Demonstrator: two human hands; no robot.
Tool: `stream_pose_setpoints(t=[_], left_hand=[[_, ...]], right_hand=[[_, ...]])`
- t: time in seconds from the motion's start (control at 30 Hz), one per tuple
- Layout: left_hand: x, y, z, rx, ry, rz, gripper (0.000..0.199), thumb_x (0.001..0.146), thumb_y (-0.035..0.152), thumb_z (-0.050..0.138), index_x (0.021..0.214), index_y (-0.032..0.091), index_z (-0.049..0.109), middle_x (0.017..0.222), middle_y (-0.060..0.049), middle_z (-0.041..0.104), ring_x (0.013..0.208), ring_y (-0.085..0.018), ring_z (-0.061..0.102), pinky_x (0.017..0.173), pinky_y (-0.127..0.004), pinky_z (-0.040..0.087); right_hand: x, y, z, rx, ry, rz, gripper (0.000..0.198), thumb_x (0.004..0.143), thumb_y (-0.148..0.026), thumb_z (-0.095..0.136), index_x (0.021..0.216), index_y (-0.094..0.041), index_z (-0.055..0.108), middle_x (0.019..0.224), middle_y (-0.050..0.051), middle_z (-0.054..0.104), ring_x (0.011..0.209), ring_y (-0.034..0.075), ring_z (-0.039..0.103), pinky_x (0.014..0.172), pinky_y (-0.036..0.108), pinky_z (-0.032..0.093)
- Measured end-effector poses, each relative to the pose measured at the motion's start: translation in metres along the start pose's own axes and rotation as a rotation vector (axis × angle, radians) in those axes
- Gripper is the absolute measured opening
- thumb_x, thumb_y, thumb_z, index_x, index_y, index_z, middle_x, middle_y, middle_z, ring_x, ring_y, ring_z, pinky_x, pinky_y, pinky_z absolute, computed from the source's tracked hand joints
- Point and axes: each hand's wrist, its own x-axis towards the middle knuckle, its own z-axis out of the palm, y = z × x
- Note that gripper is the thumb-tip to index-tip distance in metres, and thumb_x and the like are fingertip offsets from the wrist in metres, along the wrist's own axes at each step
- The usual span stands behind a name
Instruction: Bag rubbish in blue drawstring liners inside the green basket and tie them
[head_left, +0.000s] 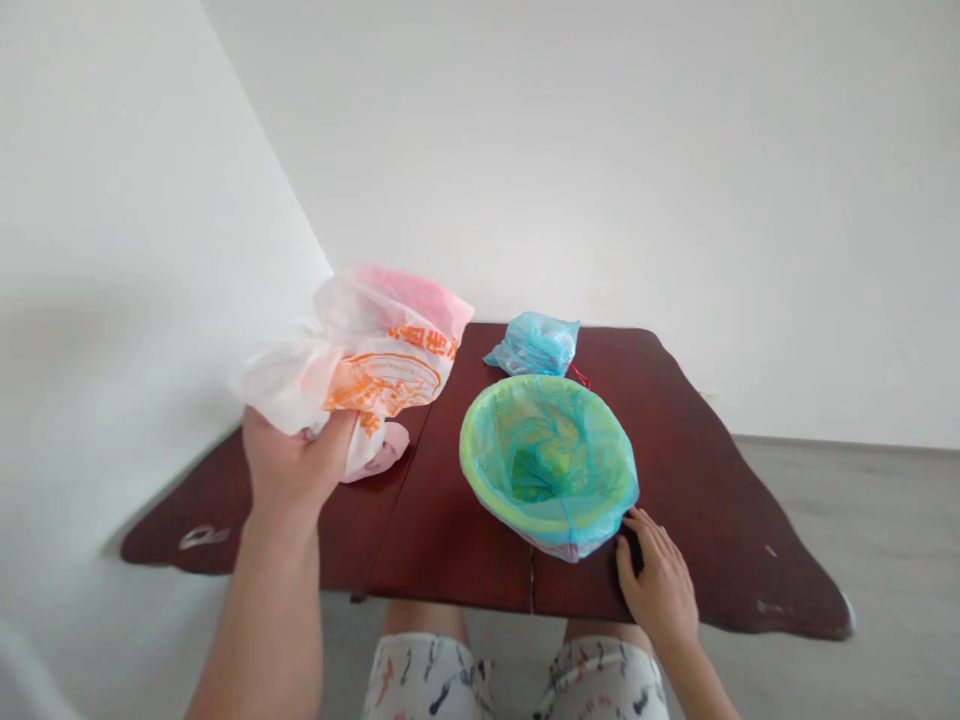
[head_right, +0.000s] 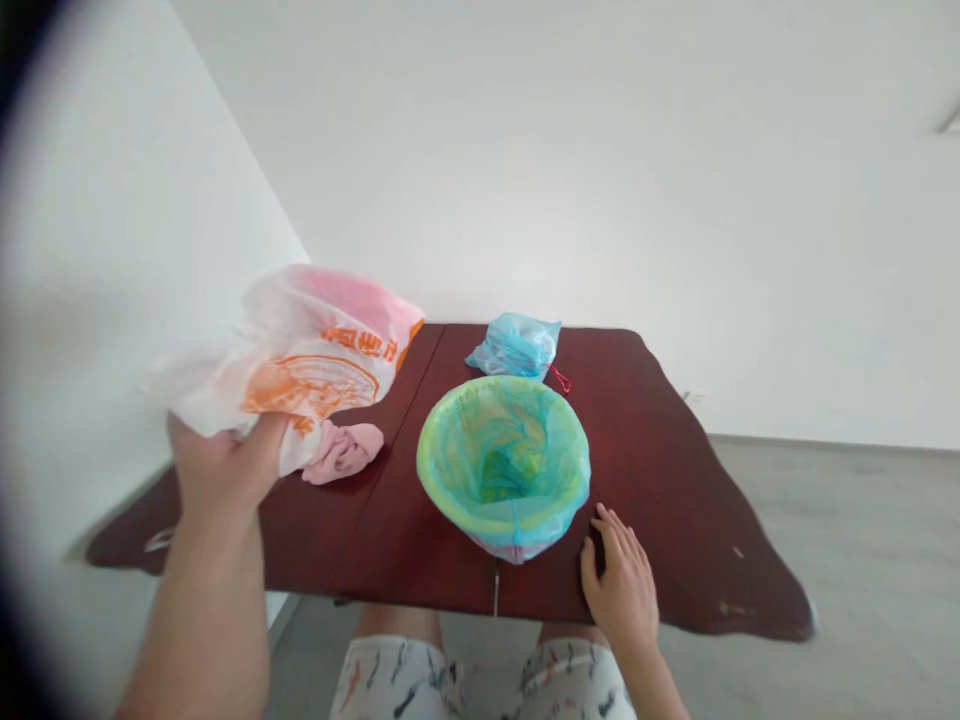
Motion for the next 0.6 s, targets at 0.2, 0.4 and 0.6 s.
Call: stream_pose_setpoints(t=[0.2, 0.4, 0.6], left_hand=[[0.056, 0.099, -0.018, 0.075, -0.628, 0.558, 0.044, 0.101, 0.032, 0.081, 0.144, 0.037, 0.080, 0.136, 0.002, 0.086, 0.121, -0.032, 0.084, 0.110, -0.053, 0.065], [0.061, 0.163, 0.085, 0.152, -1.104, 0.853, 0.027, 0.107, 0.013, 0.070, 0.113, 0.031, 0.089, 0.114, -0.007, 0.086, 0.122, -0.036, 0.078, 0.122, -0.060, 0.047], [0.015, 0.165, 0.199, 0.082, -1.691, 0.844, 0.038, 0.077, 0.014, 0.097, 0.111, 0.030, 0.092, 0.107, -0.009, 0.090, 0.096, -0.032, 0.077, 0.087, -0.044, 0.054]], right_hand=[[0.000, -0.001, 0.002, 0.029, 0.017, 0.005, 0.035, 0.118, -0.041, 0.056, 0.140, -0.022, 0.075, 0.161, 0.016, 0.079, 0.148, 0.040, 0.077, 0.131, 0.068, 0.058], [-0.001, 0.000, 0.004, 0.046, 0.030, 0.014, 0.032, 0.117, -0.040, 0.057, 0.137, -0.022, 0.076, 0.162, 0.015, 0.079, 0.148, 0.040, 0.077, 0.130, 0.067, 0.059], [-0.001, 0.000, 0.004, 0.042, 0.023, 0.017, 0.032, 0.117, -0.037, 0.057, 0.137, -0.022, 0.076, 0.162, 0.016, 0.079, 0.149, 0.039, 0.077, 0.129, 0.067, 0.059]])
